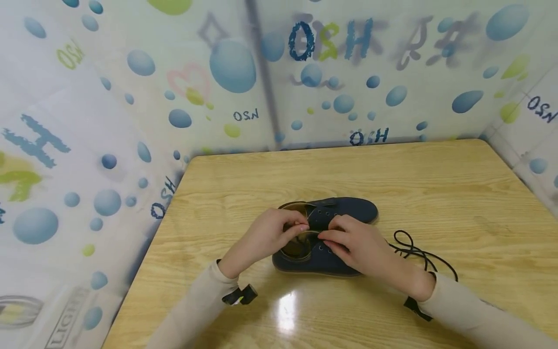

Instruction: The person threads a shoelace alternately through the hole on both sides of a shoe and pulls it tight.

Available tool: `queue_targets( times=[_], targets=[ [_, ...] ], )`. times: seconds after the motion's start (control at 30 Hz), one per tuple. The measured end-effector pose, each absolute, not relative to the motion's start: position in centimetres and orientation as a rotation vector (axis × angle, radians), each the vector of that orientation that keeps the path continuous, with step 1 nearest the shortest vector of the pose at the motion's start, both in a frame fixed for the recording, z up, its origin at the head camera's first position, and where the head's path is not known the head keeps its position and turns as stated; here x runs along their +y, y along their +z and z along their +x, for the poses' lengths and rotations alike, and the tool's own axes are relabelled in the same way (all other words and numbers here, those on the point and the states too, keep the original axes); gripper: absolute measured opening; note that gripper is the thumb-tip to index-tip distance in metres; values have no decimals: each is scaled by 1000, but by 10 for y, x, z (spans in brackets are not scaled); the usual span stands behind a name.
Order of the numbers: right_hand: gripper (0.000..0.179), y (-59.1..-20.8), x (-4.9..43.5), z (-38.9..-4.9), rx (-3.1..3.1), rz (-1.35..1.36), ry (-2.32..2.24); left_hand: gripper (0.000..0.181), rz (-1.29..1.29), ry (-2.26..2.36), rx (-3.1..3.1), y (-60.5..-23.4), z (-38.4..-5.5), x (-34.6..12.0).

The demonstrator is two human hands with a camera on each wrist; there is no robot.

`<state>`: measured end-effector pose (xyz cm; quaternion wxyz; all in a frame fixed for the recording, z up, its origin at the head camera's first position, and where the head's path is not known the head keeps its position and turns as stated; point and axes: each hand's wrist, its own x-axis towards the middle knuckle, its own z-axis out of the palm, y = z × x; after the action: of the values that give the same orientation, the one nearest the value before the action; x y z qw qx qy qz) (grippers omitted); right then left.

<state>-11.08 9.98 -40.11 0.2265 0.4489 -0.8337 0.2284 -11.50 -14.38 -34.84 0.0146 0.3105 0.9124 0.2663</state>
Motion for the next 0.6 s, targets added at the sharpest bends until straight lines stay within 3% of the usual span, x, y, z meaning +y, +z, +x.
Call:
queue_targets(
  times=[0.17,0.43,0.6],
  targets=[
    [22,-401,95,-103,-2348,1316,397,15,940,787,2772,-351,-112,-141],
    [46,-397,91,-88,-2501,1431,219,9,964,627,2817,-357,-109,-135],
    [32,-393,97,-93,-2433,1328,438,11,962,450,2816,-360,-108,-132]
  ],
)
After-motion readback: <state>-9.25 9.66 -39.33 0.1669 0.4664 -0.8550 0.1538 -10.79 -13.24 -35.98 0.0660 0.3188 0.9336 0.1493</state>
